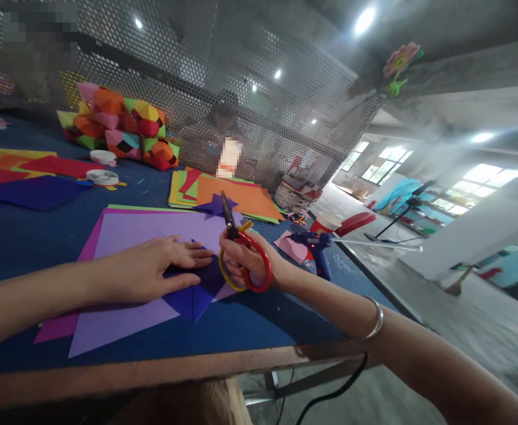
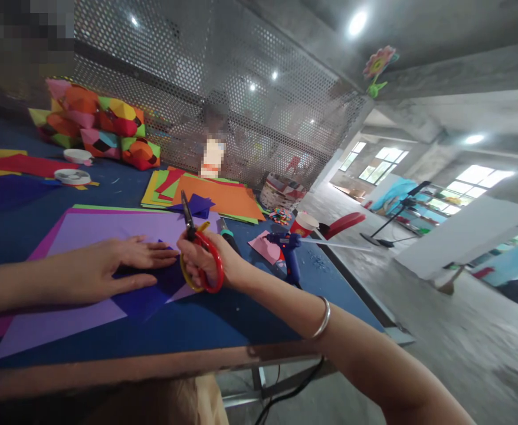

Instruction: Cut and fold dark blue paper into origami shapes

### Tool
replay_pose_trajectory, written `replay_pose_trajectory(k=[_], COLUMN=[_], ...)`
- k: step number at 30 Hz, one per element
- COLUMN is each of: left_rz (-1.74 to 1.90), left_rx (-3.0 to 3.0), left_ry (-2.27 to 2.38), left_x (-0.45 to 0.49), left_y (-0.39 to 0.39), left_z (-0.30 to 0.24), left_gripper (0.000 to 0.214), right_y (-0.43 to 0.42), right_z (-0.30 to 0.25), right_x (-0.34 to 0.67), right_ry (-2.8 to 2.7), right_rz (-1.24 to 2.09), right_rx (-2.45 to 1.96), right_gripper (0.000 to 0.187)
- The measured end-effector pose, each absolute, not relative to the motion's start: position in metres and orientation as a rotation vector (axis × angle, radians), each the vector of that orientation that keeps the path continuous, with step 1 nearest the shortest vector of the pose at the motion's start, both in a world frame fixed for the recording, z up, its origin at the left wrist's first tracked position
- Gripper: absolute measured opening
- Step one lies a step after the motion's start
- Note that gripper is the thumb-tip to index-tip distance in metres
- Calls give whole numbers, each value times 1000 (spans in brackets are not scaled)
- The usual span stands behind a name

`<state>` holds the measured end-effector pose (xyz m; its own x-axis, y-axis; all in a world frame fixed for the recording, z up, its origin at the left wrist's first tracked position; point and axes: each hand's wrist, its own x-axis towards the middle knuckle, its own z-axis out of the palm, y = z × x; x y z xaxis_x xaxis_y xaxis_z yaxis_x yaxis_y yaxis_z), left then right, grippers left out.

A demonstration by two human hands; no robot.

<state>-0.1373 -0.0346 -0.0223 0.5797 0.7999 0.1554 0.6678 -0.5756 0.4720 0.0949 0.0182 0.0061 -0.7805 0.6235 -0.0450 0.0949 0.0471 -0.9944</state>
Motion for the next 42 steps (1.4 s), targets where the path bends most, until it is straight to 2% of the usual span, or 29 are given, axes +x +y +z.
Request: replay_pose_trajectory(k=[4,12,16,20,27,32,37,42], left_rz=[483,513,586,656,487,474,454,482], left_rx=[2474,2443,2452,2451,2463,2465,2457,2474], left_ry=[1219,1211,1167,1111,1183,1213,1252,1216], left_x=[-140,-139,-134,-132,-135,-138,-138,-136], left_y=[-33,-34,-38,-41,-37,-34,-34,-36], left_z=[-25,-23,-17,-14,-18,-24,-26,-22], left_gripper=[47,39,32,36,33,41,48,39], right_y=[33,16,-16,-25,2,26,34,3], right_z=[10,13,5,-1,2,5,14,19], right_x=[105,96,82,77,88,97,102,92], right_ry=[-1959,-1946,-1991,-2010,-2033,-2001,-2025,-2033], right_rz=[1701,1671,1831,1876,1796,1636,1535,1548], right_rx=[-738,-708,-585,-591,-634,-730,-762,-720], right_gripper=[54,54,39,30,40,51,50,46])
